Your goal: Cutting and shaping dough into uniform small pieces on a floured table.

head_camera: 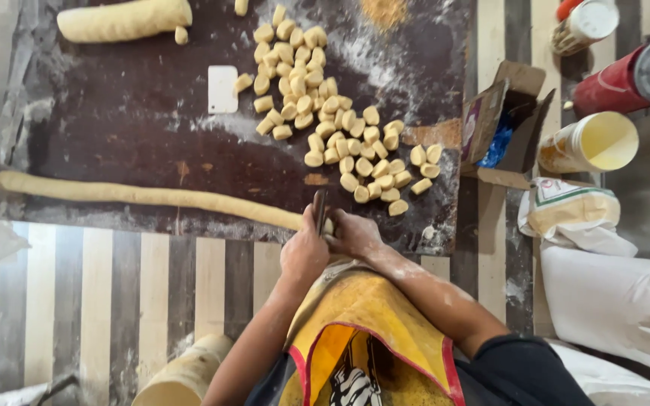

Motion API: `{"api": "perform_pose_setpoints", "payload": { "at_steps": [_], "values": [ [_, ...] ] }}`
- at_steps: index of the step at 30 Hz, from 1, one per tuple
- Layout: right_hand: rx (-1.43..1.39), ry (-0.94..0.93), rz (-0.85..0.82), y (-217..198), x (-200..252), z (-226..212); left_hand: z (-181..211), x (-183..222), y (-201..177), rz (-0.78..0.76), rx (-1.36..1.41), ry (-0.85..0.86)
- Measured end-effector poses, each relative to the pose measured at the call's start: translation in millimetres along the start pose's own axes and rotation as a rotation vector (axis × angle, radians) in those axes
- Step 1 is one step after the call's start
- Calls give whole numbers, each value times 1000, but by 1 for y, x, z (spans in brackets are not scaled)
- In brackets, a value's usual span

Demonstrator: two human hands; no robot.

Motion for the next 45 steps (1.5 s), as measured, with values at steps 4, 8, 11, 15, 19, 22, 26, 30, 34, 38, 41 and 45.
{"api": "perform_pose_setpoints", "payload": {
  "at_steps": [4,8,11,15,19,22,26,30,34,38,41,45],
  "values": [
    [-748,349,-184,22,-1,74,-17,28,-9,-23,40,-14],
    [-1577,282,16,-48,2,98,-45,32,2,-10,77,-31],
    [-1533,247,210,-117,-11,102,-49,31,3,39,86,70],
    [-1396,163,356,-138,-31,132,-50,24,-2,58,76,78],
    [-1182,105,573,-117,-32,140,-54,26,-8,61,67,69],
    [-895,380,318,-85,-12,74,-48,33,-26,63,32,9],
    [-364,-55,151,-18,-5,18,-37,32,-35,29,8,-8],
    [-126,-212,57,8,-4,-27,-22,31,-34,-62,-79,-5],
    [36,-172,21,28,-16,-26,-27,17,-14,-104,-138,-19],
    [81,-150,10,42,-15,-21,-28,-2,-3,-62,-102,25],
    [115,-127,72,38,-18,-11,-11,-3,-29,-54,-80,-25],
    [-432,-67,105,52,-25,27,-14,19,-46,-44,-56,-3]
  ]
}}
Point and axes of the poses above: each hand's wrist, its own x-axis away from the middle knuckle, its own y-axis out of the palm, z = x × y, the point moved 4 cm from there along -x, towards the middle knuckle, and after that the axes turned 5 degrees about -z, right-handed, at the moved point
